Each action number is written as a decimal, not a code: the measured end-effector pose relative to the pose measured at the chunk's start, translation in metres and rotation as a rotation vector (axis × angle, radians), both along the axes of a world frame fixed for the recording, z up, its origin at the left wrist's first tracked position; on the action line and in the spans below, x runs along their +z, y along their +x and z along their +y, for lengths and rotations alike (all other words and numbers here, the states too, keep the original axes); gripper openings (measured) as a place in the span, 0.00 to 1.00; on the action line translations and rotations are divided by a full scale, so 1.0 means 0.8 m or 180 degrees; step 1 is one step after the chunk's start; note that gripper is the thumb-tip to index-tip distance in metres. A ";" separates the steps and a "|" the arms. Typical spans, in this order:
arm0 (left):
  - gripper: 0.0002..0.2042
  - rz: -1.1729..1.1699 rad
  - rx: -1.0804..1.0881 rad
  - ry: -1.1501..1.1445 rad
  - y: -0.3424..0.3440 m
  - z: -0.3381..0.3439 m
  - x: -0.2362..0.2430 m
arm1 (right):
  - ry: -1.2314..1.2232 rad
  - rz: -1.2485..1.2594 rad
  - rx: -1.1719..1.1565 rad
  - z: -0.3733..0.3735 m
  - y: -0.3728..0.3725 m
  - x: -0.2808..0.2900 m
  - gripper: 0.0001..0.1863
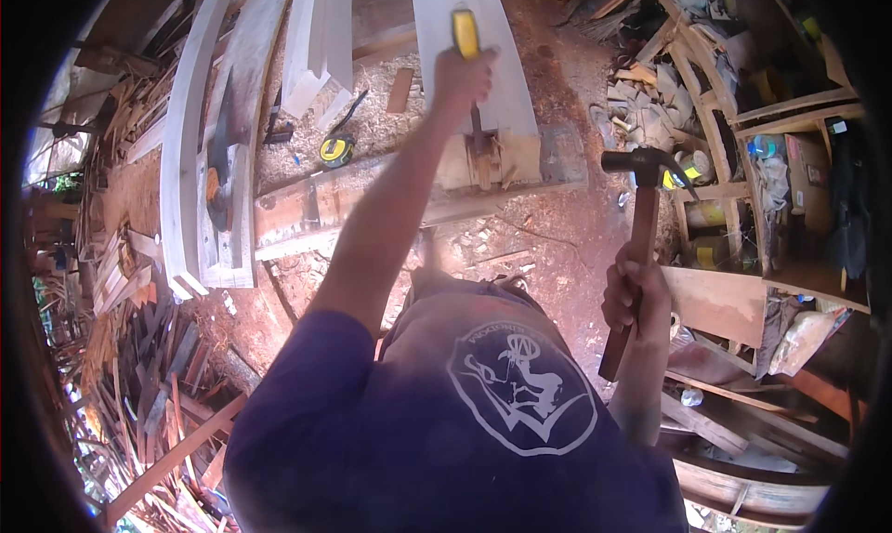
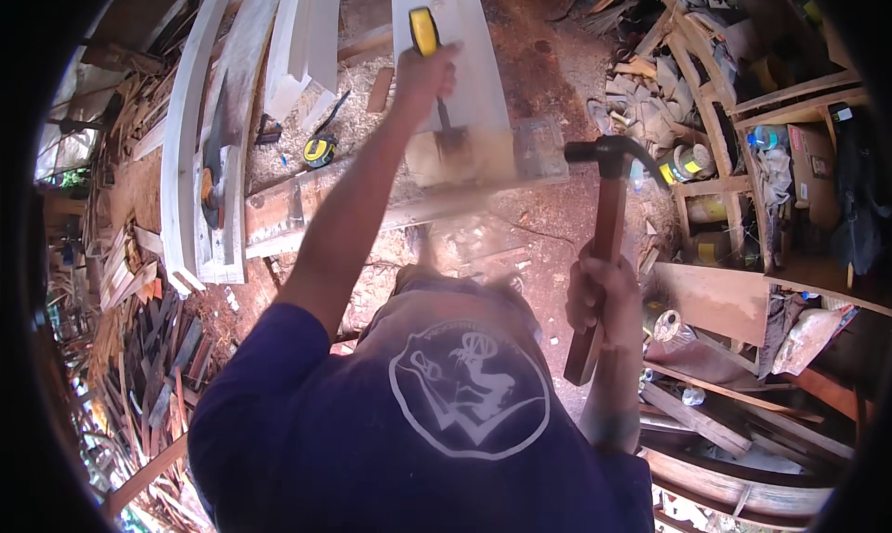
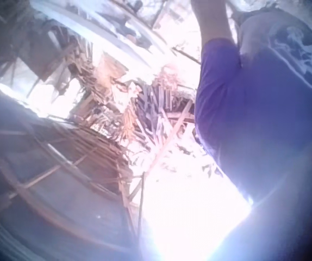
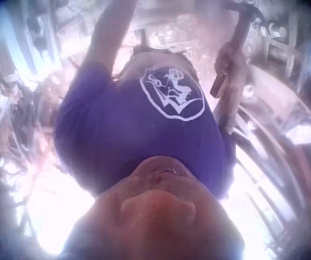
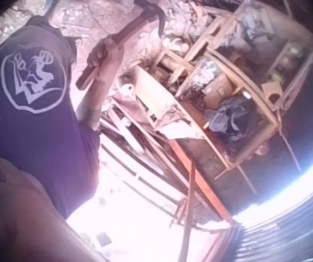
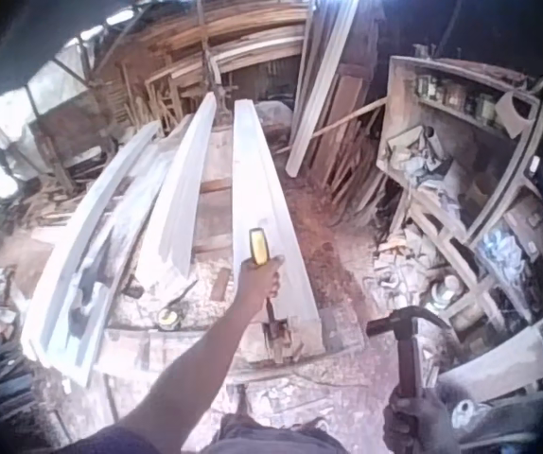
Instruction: The person uses a hammer to strike a chisel, removing chips of wood from a notch in a wooden beam. The hands reposition the chisel within the notch between hammer strikes to clear out the joint.
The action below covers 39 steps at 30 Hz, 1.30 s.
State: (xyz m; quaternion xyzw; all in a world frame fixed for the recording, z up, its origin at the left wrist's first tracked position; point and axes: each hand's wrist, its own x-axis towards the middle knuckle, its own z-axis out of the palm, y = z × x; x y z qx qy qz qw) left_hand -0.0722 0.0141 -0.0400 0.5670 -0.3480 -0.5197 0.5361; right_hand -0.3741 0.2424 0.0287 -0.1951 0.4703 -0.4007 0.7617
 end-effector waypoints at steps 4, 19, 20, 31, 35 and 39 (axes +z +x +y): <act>0.13 0.1335 0.0135 0.0254 0.011 -0.058 -0.017 | -0.0221 0.0086 -0.0172 -0.007 -0.015 0.009 0.09; 0.12 -0.1200 -0.0133 -0.1607 -0.022 0.094 -0.021 | -0.0446 0.0651 0.0276 0.016 -0.024 -0.012 0.08; 0.12 -0.1273 -0.0177 -0.1648 -0.024 0.096 -0.025 | -0.0386 0.0732 0.0385 0.013 -0.020 -0.010 0.07; 0.11 -0.1265 -0.0276 -0.1533 -0.015 0.088 -0.039 | -0.3636 0.3563 0.0079 -0.086 0.027 0.131 0.12; 0.10 -0.1143 -0.0285 -0.1604 -0.023 0.087 -0.036 | -0.4185 0.4196 -0.0151 -0.082 0.080 0.123 0.13; 0.09 -0.3817 -0.0333 -0.3359 -0.018 0.088 -0.025 | -0.4148 0.4816 0.1723 -0.100 0.082 0.059 0.14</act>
